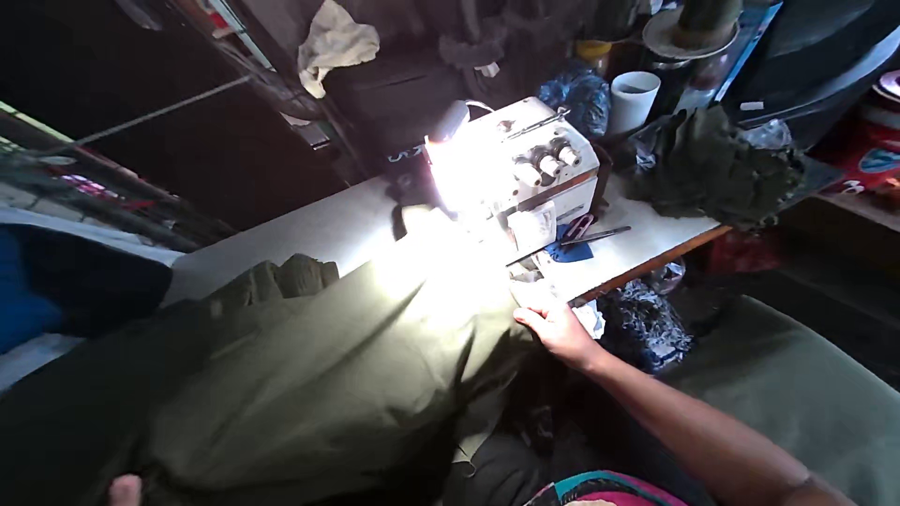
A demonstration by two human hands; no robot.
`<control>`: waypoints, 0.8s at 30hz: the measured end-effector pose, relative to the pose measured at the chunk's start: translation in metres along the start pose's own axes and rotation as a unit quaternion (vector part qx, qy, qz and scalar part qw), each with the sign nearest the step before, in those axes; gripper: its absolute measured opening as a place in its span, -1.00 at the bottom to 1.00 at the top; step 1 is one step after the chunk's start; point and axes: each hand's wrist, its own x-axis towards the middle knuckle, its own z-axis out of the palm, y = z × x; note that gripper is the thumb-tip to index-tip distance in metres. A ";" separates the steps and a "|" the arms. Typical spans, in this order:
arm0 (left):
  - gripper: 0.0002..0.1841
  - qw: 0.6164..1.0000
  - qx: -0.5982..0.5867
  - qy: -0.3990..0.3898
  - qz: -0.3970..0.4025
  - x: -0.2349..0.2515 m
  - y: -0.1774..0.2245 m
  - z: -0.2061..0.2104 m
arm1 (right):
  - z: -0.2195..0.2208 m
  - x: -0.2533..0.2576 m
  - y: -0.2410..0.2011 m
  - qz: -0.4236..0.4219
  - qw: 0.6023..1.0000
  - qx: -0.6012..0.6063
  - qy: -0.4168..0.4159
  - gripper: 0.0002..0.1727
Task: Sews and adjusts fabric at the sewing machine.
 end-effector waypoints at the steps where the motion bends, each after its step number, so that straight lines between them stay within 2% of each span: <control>1: -0.71 1.000 0.019 0.000 0.003 0.017 0.004 -0.004 | -0.003 0.009 -0.005 -0.010 1.000 -0.014 -0.006 -0.67; 5: -0.65 0.998 0.059 0.027 -0.019 0.091 -0.006 -0.025 | -0.010 0.048 -0.021 -0.003 1.000 -0.027 -0.015 -0.70; 7: -0.41 0.986 0.143 0.087 -0.014 0.114 -0.023 -0.008 | -0.009 0.061 -0.024 -0.004 1.000 -0.020 -0.001 -0.71; 8: -0.33 0.965 0.236 0.114 -0.017 0.122 -0.035 0.004 | -0.007 0.064 -0.023 -0.007 1.000 -0.009 0.005 -0.73; 10: -0.34 0.909 0.389 0.147 -0.009 0.130 -0.054 0.030 | -0.001 0.060 -0.018 -0.001 0.999 0.049 0.018 -0.77; 12: -0.35 0.885 0.442 0.148 -0.011 0.129 -0.055 0.044 | 0.004 0.051 -0.011 0.005 0.994 0.107 0.022 -0.83; 14: -0.39 0.889 0.433 0.147 -0.019 0.122 -0.051 0.047 | 0.007 0.035 -0.002 0.004 0.995 0.100 0.023 -0.81; 17: -0.54 0.945 0.284 0.161 -0.034 0.101 -0.031 0.057 | 0.011 0.012 0.005 0.005 0.998 0.022 0.053 -0.68; 19: -0.60 0.964 0.219 0.148 -0.004 0.094 -0.042 0.036 | 0.012 -0.001 0.001 0.014 0.997 -0.032 0.075 -0.62; 21: -0.60 0.963 0.202 0.173 0.039 0.080 -0.048 0.029 | 0.012 -0.009 0.000 0.041 0.993 -0.072 0.087 -0.63; 24: -0.54 0.932 0.245 0.237 0.119 0.048 -0.055 0.029 | 0.009 -0.010 0.007 0.060 0.992 -0.050 0.094 -0.65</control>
